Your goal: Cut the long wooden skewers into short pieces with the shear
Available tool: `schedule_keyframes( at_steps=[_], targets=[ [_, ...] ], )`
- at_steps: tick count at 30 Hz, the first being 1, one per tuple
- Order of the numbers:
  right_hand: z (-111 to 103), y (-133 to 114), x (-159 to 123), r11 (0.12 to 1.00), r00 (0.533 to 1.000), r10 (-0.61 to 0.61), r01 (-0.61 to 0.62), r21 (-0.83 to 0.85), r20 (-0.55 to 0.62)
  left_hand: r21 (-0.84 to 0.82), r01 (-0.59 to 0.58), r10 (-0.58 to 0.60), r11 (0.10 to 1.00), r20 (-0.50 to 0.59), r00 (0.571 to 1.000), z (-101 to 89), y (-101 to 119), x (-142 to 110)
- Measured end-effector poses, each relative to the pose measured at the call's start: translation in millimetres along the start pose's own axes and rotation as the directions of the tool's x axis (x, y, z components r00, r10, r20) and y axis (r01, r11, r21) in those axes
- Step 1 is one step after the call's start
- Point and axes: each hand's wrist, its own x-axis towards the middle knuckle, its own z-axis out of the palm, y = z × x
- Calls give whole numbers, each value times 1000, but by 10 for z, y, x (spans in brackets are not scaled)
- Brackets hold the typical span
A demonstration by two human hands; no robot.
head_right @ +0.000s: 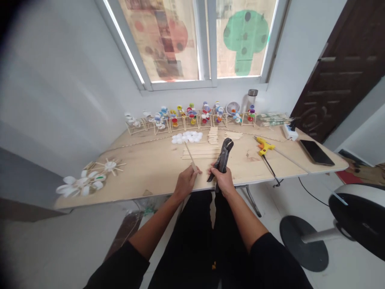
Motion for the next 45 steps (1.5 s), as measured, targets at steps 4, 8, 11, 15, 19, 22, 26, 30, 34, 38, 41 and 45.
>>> schedule_keyframes(
  at_steps=[4,8,11,15,19,22,26,30,34,38,41,45],
  targets=[
    [7,-4,-1,1000,1000,-2,2,-7,-2,-4,3,-3,1000,-6,1000,-1,8,-9],
    [24,-28,-10,1000,1000,-8,8,-14,2,-9,11,-11,1000,-12,1000,-10,19,-14],
    [40,-47,-11,1000,1000,-5,5,-23,8,-20,19,-19,1000,-15,1000,-21,28,-6],
    [66,-67,-17,999,1000,1,0,-52,15,-47,43,-43,998,-9,999,-42,26,13],
    [88,-110,-34,995,999,22,-19,-97,25,-98,68,-66,993,29,997,-95,8,56],
    [81,-193,-43,985,997,60,-51,-166,51,-151,74,-62,986,83,995,-189,-1,118],
    [42,-379,-60,953,992,93,-64,-295,88,-269,109,-31,957,279,960,-403,10,219],
    [10,-538,-129,800,969,191,-63,-597,155,-366,185,15,912,481,877,-677,42,291],
    [4,-541,-267,722,940,267,-50,-690,211,-361,201,80,911,631,771,-939,103,346],
    [-3,-434,-417,722,919,310,-62,-689,242,-309,157,128,938,729,672,-1108,199,421],
    [-13,-362,-503,719,907,336,-74,-691,253,-314,138,171,940,779,604,-1157,264,483],
    [-36,-329,-563,703,894,349,-51,-709,281,-287,143,163,947,815,556,-1136,317,545]
  ],
)
